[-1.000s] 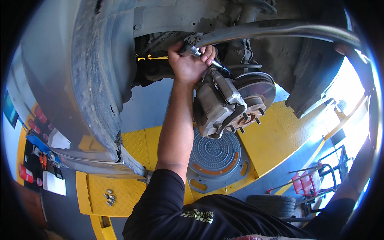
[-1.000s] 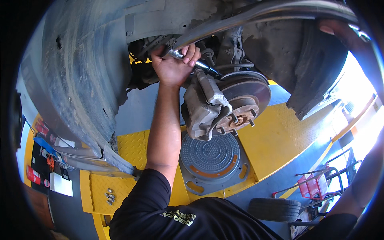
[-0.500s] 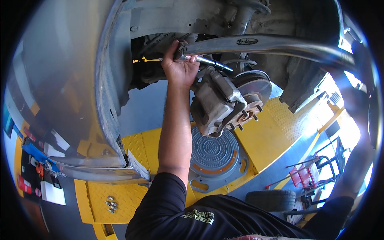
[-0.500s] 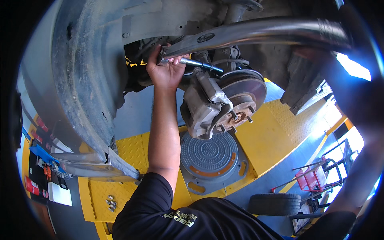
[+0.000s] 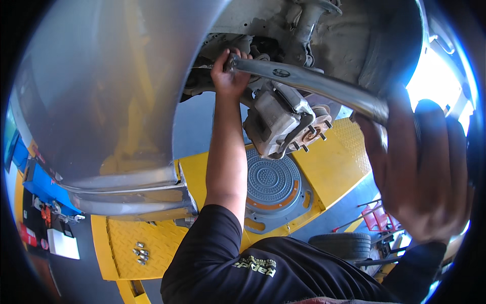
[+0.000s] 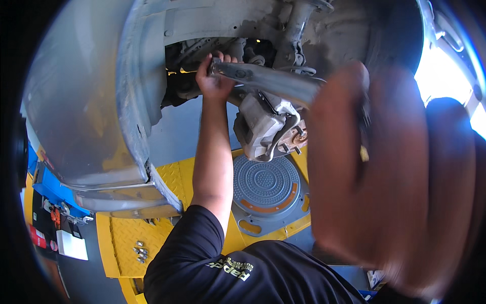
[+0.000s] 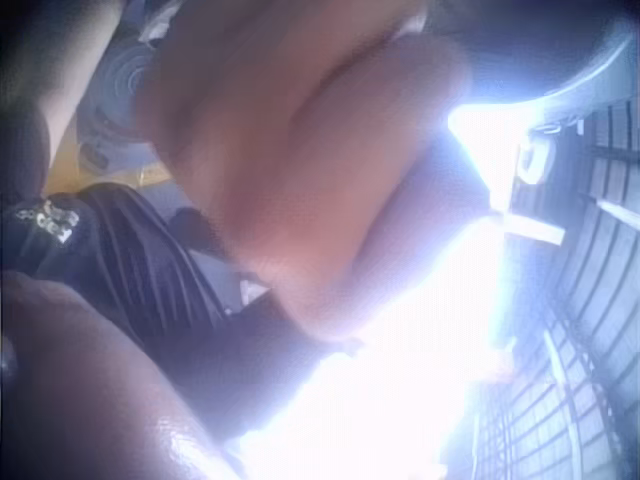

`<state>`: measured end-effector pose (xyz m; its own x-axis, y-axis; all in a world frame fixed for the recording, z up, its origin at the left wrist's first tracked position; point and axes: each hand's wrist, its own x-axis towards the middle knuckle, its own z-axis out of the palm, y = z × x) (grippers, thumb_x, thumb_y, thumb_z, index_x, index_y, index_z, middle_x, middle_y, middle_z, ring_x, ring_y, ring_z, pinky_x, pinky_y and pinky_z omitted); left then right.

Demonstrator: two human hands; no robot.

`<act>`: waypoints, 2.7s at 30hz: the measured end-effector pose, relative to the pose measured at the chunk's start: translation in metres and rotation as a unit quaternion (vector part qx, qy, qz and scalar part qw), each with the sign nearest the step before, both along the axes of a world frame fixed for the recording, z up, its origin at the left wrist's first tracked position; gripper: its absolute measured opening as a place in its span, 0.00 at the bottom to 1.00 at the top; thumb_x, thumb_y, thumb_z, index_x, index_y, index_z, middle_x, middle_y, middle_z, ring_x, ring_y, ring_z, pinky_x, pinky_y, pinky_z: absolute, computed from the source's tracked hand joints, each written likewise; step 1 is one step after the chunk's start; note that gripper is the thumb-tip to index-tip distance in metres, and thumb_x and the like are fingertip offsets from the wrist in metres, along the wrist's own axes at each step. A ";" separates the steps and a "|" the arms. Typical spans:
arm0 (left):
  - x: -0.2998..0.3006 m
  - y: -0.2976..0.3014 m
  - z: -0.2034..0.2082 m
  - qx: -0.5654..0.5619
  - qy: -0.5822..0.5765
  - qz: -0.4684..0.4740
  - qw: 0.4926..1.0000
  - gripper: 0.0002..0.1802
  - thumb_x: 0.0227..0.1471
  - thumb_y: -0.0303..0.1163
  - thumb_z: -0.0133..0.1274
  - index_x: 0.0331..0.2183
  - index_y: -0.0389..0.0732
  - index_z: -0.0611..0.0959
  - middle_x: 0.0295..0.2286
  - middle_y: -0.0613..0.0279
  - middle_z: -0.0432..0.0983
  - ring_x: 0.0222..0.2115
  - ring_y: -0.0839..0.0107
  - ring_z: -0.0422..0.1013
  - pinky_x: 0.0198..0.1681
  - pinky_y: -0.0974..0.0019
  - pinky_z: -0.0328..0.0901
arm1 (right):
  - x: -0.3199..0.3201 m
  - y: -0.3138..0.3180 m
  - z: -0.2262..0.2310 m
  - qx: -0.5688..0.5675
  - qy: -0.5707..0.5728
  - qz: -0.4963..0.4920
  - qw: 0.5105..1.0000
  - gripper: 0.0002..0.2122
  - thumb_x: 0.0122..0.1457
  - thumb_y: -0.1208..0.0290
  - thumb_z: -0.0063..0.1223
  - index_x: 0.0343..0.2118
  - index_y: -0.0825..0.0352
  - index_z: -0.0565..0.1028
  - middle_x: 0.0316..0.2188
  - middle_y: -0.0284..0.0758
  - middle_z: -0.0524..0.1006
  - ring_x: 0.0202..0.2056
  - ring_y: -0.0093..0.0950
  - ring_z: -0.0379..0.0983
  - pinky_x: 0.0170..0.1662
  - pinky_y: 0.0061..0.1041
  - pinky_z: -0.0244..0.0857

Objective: The person removes a wheel from a vehicle using an impact wrench and a torque wrench. They loosen lug nuts, remove the wheel, and then work on the brake assembly by loosening bolts on the caliper.

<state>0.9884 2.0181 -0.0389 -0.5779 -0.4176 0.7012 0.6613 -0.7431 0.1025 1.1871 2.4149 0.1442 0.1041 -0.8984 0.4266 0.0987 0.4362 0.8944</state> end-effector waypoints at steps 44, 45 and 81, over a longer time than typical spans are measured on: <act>0.054 0.049 0.016 0.055 -0.322 0.313 0.892 0.11 0.55 0.35 0.52 0.32 0.35 0.75 0.25 0.56 0.70 0.28 0.57 0.76 0.41 0.47 0.80 | -0.098 -0.085 0.109 -0.060 -0.700 0.711 -0.013 0.08 0.58 0.68 0.54 0.27 0.65 0.71 0.18 0.33 0.70 0.17 0.27 0.69 0.25 0.31 0.68; 0.056 0.052 0.018 0.059 -0.321 0.309 0.893 0.10 0.55 0.35 0.51 0.30 0.36 0.75 0.25 0.57 0.70 0.28 0.58 0.75 0.41 0.49 0.80 | -0.101 -0.085 0.111 -0.075 -0.689 0.721 0.026 0.07 0.58 0.69 0.54 0.27 0.67 0.72 0.18 0.33 0.71 0.18 0.28 0.70 0.25 0.31 0.69; 0.063 0.047 0.020 0.106 -0.303 0.307 0.896 0.07 0.39 0.30 0.52 0.21 0.41 0.71 0.22 0.58 0.68 0.28 0.58 0.71 0.57 0.44 0.72 | -0.023 -0.019 -0.042 -0.064 -0.575 0.806 0.123 0.15 0.38 0.62 0.66 0.16 0.69 0.74 0.16 0.42 0.74 0.22 0.45 0.75 0.27 0.42 0.67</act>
<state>1.0514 2.0654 -0.0187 -0.4405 -0.8742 0.2042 0.8234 -0.3028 0.4799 1.1640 2.3961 0.1021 -0.0930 -0.0844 0.9921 -0.3675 -0.9231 -0.1130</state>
